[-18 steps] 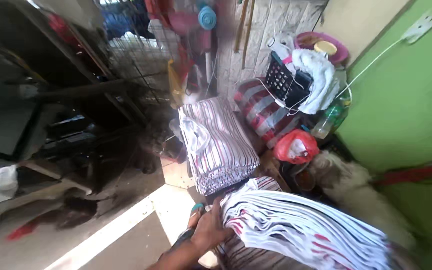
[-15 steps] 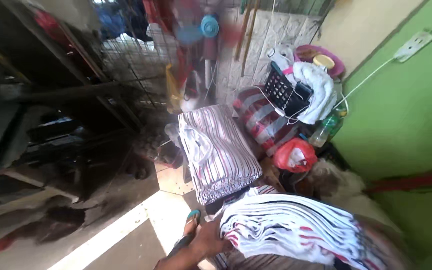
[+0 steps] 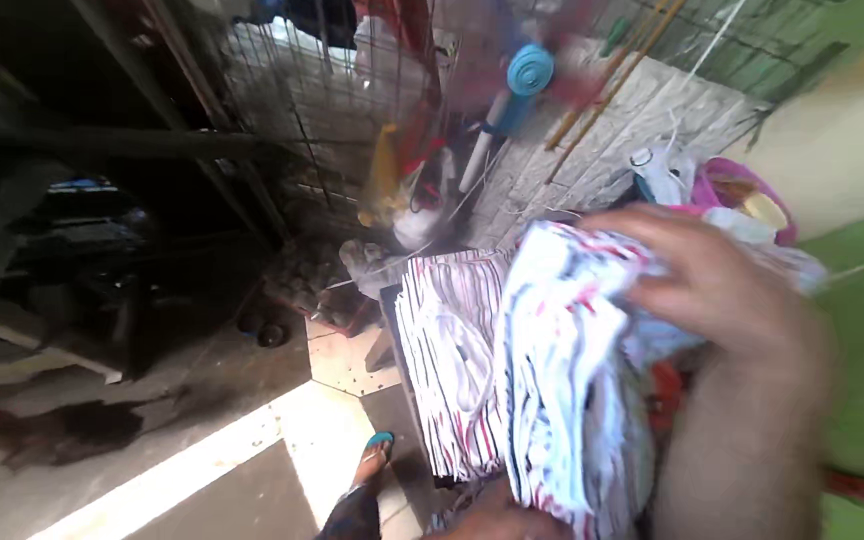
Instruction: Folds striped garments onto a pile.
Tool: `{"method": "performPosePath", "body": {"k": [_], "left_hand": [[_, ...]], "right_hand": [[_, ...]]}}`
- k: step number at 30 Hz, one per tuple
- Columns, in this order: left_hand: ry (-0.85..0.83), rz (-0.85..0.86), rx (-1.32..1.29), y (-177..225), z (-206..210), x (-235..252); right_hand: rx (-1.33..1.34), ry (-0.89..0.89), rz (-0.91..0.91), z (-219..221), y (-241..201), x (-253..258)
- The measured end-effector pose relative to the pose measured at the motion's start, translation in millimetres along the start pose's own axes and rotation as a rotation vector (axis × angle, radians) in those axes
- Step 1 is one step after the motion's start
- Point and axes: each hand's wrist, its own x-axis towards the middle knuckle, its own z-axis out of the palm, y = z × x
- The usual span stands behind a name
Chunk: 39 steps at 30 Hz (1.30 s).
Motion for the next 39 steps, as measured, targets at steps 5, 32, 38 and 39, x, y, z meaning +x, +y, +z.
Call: {"method": "performPosePath", "body": {"k": [5, 32, 38, 39], "left_hand": [[0.24, -0.207, -0.207, 16, -34, 27], [0.25, -0.249, -0.017, 14, -42, 30], [0.285, -0.268, 0.124, -11, -63, 43], [0.294, -0.292, 0.145, -9, -63, 43]], "right_hand": [[0.183, -0.281, 0.241, 185, 67, 85], [0.178, 0.201, 1.276, 163, 43, -168], [0.398, 0.089, 1.455, 211, 57, -178], [0.417, 0.147, 1.425, 214, 58, -184]]}}
